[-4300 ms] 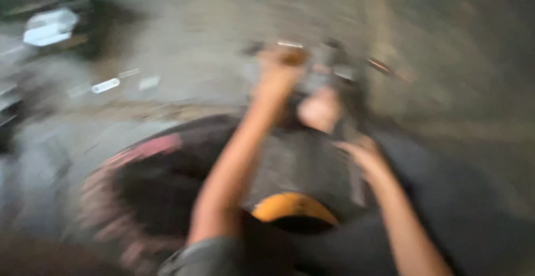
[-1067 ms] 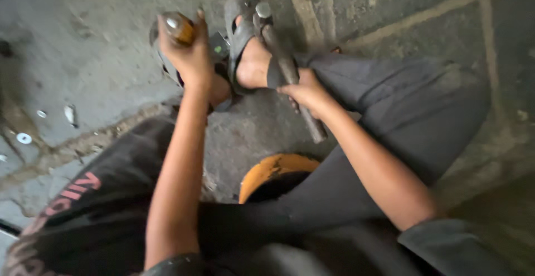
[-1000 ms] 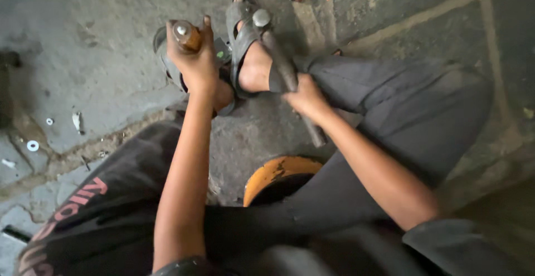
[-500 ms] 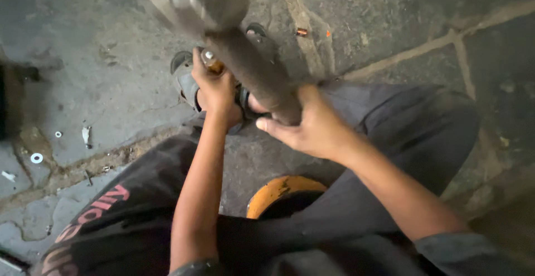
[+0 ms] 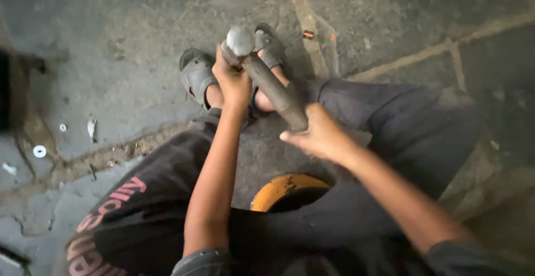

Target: The person sits on the floor and repeatedly strikes a small metal part with a hammer while holding it with a punch. The person adjusts the part and hammer several times during the process.

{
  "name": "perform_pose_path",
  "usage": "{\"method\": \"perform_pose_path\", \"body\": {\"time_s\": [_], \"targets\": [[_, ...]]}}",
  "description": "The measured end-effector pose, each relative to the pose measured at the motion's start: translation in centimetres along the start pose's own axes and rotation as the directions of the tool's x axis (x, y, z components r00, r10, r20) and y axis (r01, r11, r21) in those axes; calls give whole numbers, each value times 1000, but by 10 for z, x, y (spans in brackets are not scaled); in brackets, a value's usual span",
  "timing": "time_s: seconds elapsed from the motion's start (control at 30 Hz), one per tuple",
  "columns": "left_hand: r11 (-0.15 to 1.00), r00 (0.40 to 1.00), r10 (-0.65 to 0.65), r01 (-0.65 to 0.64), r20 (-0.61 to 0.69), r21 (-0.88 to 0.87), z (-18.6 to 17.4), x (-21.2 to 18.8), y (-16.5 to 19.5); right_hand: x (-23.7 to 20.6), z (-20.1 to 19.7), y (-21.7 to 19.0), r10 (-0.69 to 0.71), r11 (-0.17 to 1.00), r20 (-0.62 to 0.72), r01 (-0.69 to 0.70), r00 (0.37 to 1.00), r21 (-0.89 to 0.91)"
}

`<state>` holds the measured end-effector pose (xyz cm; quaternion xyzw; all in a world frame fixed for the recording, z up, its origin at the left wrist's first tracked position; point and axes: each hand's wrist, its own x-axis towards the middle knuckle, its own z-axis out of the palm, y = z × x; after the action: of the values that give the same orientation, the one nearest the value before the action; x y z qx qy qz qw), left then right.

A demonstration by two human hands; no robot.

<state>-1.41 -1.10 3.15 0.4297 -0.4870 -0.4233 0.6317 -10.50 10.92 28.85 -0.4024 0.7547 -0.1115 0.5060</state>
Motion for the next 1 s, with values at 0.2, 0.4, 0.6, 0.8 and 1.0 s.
{"method": "perform_pose_path", "body": {"time_s": [0.2, 0.4, 0.6, 0.8, 1.0], "targets": [[971, 1000, 6, -4, -5, 237, 2, -5, -6, -19, -47, 21, -691, 716, -99, 660, 716, -225], [963, 972, 147, -98, -183, 252, -22, 16, -14, 1, -33, 85, -456, 864, -193, 484, 869, 137], [999, 974, -8, 0, -226, -38, -25, 30, -2, 45, 6, 116, -1, 843, -96, 52, 995, 535], [999, 980, -15, 8, -197, -35, -7, 31, -1, 94, 3, 190, 122, 559, 213, -244, 969, 792], [991, 987, 86, -71, -133, 109, -1, 28, 0, 97, 4, 188, 220, 582, 267, -346, 938, 736]]}}
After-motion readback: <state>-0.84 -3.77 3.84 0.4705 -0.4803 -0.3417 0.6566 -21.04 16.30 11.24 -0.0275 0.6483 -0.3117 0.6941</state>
